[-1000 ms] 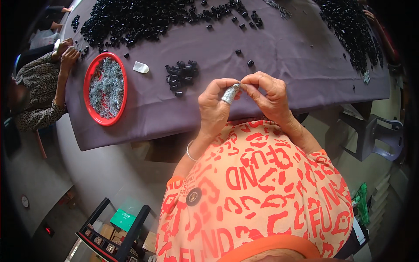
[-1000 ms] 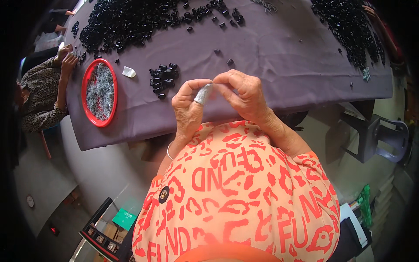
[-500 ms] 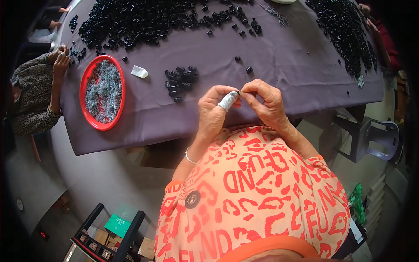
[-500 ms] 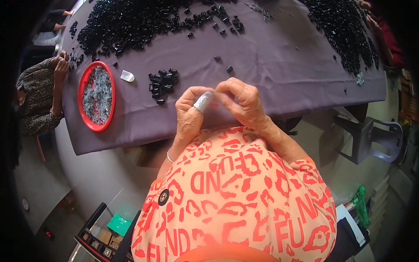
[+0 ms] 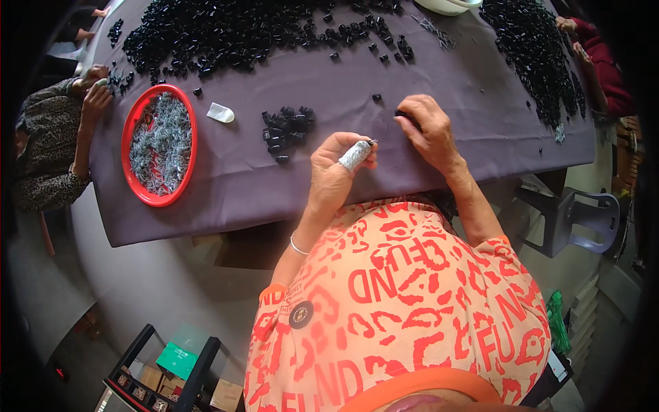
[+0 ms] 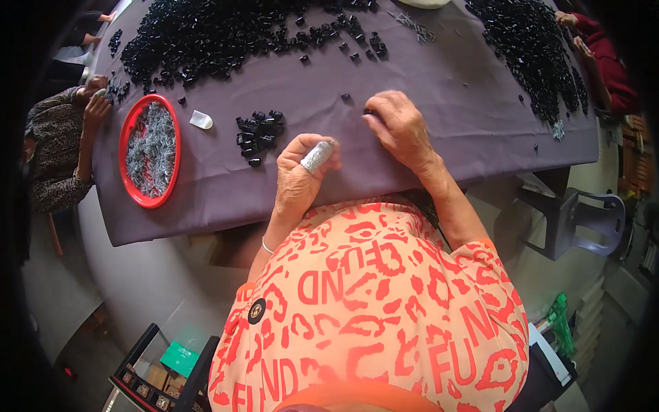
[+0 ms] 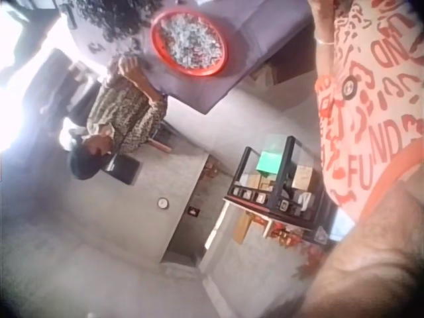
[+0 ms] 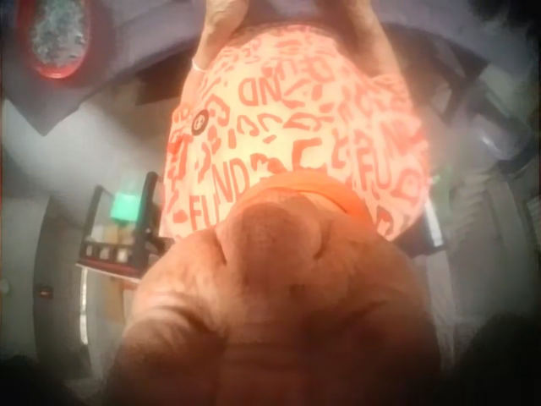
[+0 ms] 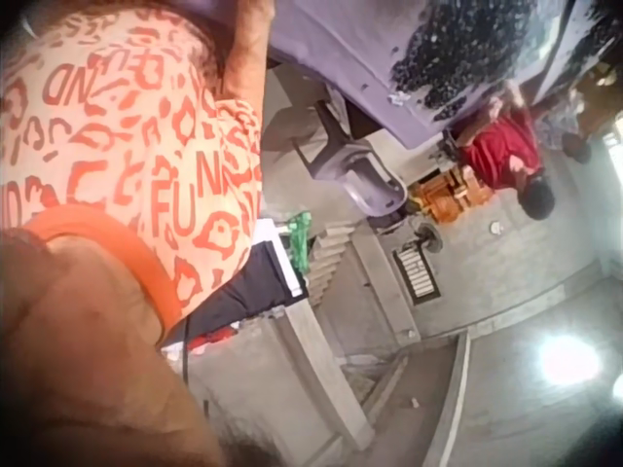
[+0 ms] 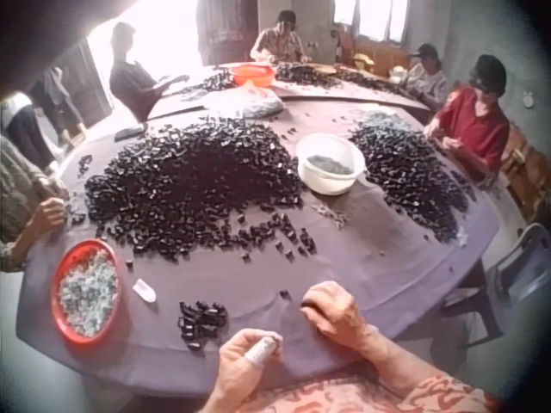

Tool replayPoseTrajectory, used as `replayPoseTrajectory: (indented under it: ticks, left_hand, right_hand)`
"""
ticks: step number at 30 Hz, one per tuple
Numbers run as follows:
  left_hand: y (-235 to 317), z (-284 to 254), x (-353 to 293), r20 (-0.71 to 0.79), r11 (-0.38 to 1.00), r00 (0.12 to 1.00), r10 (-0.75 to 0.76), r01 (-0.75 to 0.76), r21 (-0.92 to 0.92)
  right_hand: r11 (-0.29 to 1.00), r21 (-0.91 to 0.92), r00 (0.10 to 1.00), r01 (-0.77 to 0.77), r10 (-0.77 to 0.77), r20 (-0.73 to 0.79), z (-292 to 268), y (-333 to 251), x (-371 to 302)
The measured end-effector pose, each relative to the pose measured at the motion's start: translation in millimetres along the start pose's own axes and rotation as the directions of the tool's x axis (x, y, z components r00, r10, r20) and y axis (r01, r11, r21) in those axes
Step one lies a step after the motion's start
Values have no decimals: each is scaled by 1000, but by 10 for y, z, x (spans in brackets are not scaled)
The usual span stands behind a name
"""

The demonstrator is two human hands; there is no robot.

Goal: The person assembles components by inserting small metal pins into plastic pieces by hand.

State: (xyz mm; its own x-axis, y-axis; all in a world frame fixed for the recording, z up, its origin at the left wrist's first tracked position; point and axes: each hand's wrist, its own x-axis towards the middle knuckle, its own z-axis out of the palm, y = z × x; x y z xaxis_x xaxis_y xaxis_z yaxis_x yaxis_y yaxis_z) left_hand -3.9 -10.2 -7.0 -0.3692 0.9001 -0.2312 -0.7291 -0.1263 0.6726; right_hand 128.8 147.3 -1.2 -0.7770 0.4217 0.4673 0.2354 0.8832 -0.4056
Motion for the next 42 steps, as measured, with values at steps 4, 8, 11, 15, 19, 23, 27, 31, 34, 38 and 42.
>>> replayPoseTrajectory:
  ticks: [4, 8, 11, 15, 19, 23, 27, 31, 34, 38, 42]
  left_hand:
    - [-4, -13, -17, -6, 999, 1000, 6, -6, 41]
    - [-6, -3, -14, -12, 998, 1000, 13, -12, 61]
    - [-9, -3, -14, -16, 997, 1000, 17, -16, 74]
    - [-7, 11, -28, -26, 993, 999, 28, -25, 113]
    - [-20, 6, -20, -17, 995, 999, 38, -37, 95]
    - [-21, 12, -25, -12, 994, 999, 48, -47, 101]
    - [-41, 16, -34, -26, 988, 998, 57, -52, 144]
    - [-43, 43, -41, -22, 983, 997, 72, -67, 172]
    - [-59, 25, -58, -27, 975, 997, 72, -65, 211]
    - [-20, 74, -89, -23, 958, 996, 91, -81, 274]
    - [5, 113, -143, -18, 946, 996, 86, -76, 316]
  right_hand:
    - [681, 590, 892, -435, 417, 177, -123, -203, -68]
    - [213, 852, 814, -479, 470, 341, -156, -324, -71]
    - [159, 862, 812, -482, 450, 371, -181, -363, -86]
    - [151, 877, 824, -456, 444, 351, -158, -368, -118]
    - [194, 842, 805, -504, 459, 376, -148, -416, -129]
    - [833, 498, 970, -241, 229, 86, -174, -368, -69]
    - [983, 167, 995, -74, 84, -51, -194, -322, -69]
    - [704, 543, 889, -458, 378, 259, -277, -408, -89]
    - [436, 722, 831, -537, 418, 366, -259, -468, -100]
    - [313, 789, 822, -529, 421, 384, -267, -479, -115]
    - [419, 766, 858, -488, 392, 332, -261, -492, -136]
